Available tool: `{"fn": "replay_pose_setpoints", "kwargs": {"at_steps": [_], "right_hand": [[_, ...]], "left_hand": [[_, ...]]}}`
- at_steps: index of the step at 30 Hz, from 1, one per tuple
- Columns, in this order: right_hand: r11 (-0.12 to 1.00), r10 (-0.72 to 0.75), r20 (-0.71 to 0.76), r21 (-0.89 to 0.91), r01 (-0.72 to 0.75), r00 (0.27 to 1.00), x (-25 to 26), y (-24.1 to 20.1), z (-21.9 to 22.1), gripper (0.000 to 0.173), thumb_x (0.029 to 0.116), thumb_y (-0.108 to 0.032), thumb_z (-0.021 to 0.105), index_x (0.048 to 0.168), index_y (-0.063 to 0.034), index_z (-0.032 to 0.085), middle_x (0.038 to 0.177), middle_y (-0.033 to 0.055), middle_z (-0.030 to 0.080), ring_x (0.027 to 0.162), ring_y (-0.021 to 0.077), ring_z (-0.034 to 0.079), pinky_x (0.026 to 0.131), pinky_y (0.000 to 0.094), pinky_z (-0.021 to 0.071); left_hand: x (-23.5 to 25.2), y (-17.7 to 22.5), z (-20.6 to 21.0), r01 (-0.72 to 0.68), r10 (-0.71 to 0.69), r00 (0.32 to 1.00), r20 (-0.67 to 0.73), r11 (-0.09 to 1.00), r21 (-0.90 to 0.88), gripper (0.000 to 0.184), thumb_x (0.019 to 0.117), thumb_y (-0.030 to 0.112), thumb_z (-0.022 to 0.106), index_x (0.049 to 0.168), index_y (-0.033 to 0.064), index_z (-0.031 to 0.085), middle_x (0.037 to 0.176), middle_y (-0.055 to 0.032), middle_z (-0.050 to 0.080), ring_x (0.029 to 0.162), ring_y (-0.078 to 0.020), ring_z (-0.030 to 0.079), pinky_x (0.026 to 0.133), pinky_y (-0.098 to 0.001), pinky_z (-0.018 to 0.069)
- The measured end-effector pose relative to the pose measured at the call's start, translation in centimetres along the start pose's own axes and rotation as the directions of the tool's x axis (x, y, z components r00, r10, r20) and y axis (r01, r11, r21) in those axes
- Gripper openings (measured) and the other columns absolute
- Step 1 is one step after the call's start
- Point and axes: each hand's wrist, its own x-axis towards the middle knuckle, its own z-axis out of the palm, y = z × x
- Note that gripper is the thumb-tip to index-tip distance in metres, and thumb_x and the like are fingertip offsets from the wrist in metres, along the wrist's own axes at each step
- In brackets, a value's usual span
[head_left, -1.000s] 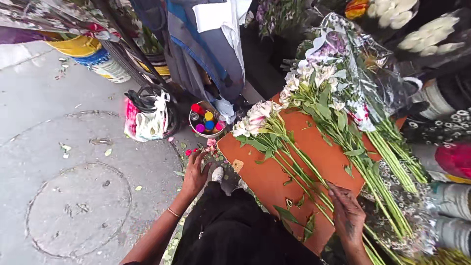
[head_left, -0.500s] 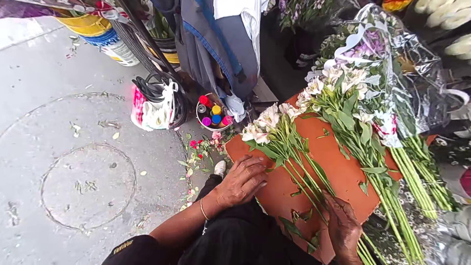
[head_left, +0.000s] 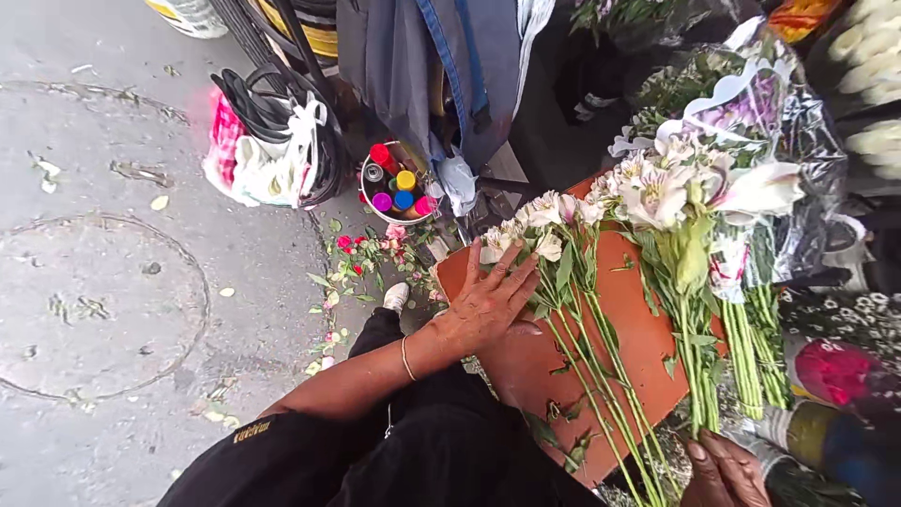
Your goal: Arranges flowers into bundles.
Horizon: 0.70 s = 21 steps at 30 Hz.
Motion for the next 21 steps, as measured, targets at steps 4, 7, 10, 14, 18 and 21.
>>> {"fn": "replay_pose_setpoints", "kwargs": {"at_steps": [4,7,10,14,18,21], "right_hand": [[1.0,0.004,0.071,0.026,-0.006,0.997,1.3,0.7,3.3,0.021,0.0988,-0.022,0.068,0.115,-0.0308,0.078,0.114,-0.0162,0.071,0.105,0.001,0.065,0.092,0.0178,0.0539],[0.997,0.083,0.078,-0.001,-0.084,0.993,0.5,4.1,4.3,0.021,0.0984,-0.015,0.066,0.113,-0.0208,0.079,0.113,-0.0106,0.072,0.106,0.0035,0.066,0.095,0.0202,0.0541],[0.99,0.116,0.054,-0.085,-0.112,0.992,-1.0,6.7,4.0,0.021,0.0979,-0.008,0.063,0.112,-0.01,0.078,0.108,-0.0066,0.071,0.101,0.0032,0.067,0.093,0.0211,0.0558],[0.975,0.033,0.072,-0.222,-0.017,0.997,-1.8,7.9,4.5,0.021,0.0956,-0.004,0.063,0.11,0.0009,0.077,0.106,0.0052,0.071,0.102,0.0022,0.065,0.095,0.016,0.0514],[0.94,-0.039,0.068,-0.335,0.06,0.997,-1.7,8.1,5.5,0.019,0.0948,-0.008,0.065,0.107,-0.0021,0.079,0.104,0.0107,0.071,0.103,0.0058,0.064,0.096,0.0153,0.0482],[0.916,-0.051,0.043,-0.397,0.064,0.998,-1.7,8.2,5.9,0.019,0.0944,-0.011,0.066,0.106,-0.0075,0.081,0.106,0.0114,0.069,0.109,0.013,0.06,0.1,0.0215,0.0434]], "left_hand": [[-1.4,-0.9,0.4,0.043,-0.043,0.998,-0.035,0.999,0.001,0.068,0.1009,0.061,0.047,0.14,0.0067,0.059,0.154,-0.011,0.052,0.147,-0.0378,0.041,0.113,-0.078,0.0157],[-2.0,-1.4,0.6,0.035,-0.036,0.999,-0.041,0.999,-0.016,0.061,0.1032,0.055,0.046,0.138,0.0064,0.061,0.151,-0.0107,0.055,0.142,-0.0377,0.048,0.112,-0.0769,0.0199],[-2.0,-1.8,0.6,0.023,-0.024,0.999,-0.03,0.999,-0.043,0.06,0.1044,0.053,0.046,0.139,0.0065,0.06,0.154,-0.0095,0.051,0.148,-0.0375,0.038,0.115,-0.0751,0.0162],[-2.1,-2.0,0.9,0.013,-0.015,0.999,-0.037,0.998,-0.055,0.057,0.105,0.05,0.046,0.138,0.0073,0.061,0.154,-0.0095,0.051,0.149,-0.0377,0.038,0.115,-0.0745,0.0159],[-2.0,-1.5,0.6,-0.045,0.027,0.984,-0.176,0.994,-0.1,0.048,0.1039,0.047,0.052,0.127,0.0077,0.066,0.145,-0.0133,0.059,0.145,-0.0373,0.042,0.119,-0.0679,0.0189],[-1.2,-0.6,0.5,-0.168,0.118,0.95,-0.29,0.974,-0.155,0.039,0.1039,0.04,0.056,0.119,0.0061,0.068,0.137,-0.0146,0.065,0.141,-0.033,0.048,0.121,-0.0576,0.0242]]}}
